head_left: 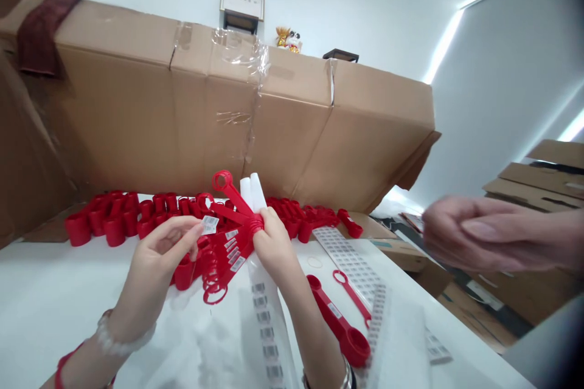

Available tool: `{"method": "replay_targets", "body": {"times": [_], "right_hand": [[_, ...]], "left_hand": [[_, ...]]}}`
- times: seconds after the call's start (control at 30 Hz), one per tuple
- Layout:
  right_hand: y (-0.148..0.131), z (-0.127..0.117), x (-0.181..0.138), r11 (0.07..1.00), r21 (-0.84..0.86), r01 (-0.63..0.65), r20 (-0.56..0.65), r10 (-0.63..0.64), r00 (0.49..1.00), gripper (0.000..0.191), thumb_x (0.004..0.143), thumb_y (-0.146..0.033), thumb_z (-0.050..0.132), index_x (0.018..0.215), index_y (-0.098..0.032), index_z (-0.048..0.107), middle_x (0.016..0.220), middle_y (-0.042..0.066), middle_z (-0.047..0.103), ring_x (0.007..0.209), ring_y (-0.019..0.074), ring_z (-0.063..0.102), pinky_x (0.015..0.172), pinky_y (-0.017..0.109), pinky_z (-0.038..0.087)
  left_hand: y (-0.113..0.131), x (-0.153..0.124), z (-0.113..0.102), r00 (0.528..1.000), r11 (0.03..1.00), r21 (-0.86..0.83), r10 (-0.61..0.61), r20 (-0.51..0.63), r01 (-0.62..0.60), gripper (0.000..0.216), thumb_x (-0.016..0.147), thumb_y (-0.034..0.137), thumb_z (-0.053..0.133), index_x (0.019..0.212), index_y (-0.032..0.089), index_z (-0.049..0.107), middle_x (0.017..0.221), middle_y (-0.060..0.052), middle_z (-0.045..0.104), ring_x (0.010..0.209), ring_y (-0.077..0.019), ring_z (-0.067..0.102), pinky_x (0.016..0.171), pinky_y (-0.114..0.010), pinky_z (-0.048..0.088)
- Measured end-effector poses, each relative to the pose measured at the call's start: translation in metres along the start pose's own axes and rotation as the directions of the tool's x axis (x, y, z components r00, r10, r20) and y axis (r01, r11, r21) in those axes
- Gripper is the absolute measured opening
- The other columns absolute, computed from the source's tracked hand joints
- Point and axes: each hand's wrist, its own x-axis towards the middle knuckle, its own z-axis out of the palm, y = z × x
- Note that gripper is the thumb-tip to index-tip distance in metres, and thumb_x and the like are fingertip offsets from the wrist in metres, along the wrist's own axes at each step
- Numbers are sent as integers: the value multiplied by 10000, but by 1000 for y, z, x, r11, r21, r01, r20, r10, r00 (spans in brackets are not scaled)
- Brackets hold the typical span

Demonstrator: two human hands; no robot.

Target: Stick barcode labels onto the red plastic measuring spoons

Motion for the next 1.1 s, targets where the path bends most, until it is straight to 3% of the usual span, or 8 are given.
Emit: {"method": "replay_targets", "body": {"times": [0.23,0.47,0.73,0.87,0.97,1.1], "right_hand": [[-17,3,-15,998,-31,48,102,-45,994,124,849,-193,410,732,-223,441,851,10,502,781,187,530,711,330,379],[-17,2,-14,998,-63,31,122,-23,992,128,854,-203,414,730,-216,443,859,12,497,775,183,535,694,330,389],[-15,0,-11,997,-60,53,103,-47,994,113,833,-179,400,732,-218,433,843,12,495,767,183,508,701,327,378],[-14,1,-10,997,-75,36,99,-28,995,100,799,-154,401,728,-219,430,845,16,507,775,188,507,711,328,372],[-13,1,-9,997,-73,36,99,-29,995,104,811,-166,400,727,-218,432,847,16,508,777,187,509,711,327,374],[-15,2,-12,998,-51,47,94,-42,995,111,830,-179,406,732,-217,444,846,13,510,769,181,511,699,320,378]], "left_hand": [[2,3,0,985,984,-138,-96,145,116,327,769,500,803,894,252,629,597,63,486,539,-91,440,497,-161,413],[2,0,0,959,967,-183,-127,254,177,255,849,462,744,934,270,599,538,91,357,446,-65,278,374,-137,261],[1,1,-1,971,984,-146,-63,232,99,237,857,404,753,1029,297,629,658,79,410,466,-58,332,376,-145,335],[0,2,-1,968,988,-112,-77,240,106,309,846,410,760,1118,332,638,812,64,487,479,-38,358,379,-149,353],[0,4,0,969,985,-97,-119,217,143,357,816,455,781,1121,321,652,724,71,453,458,-36,309,365,-139,322],[-4,5,3,975,973,-121,-179,132,195,370,742,495,838,973,253,678,593,80,397,439,-28,241,340,-112,223]]}}
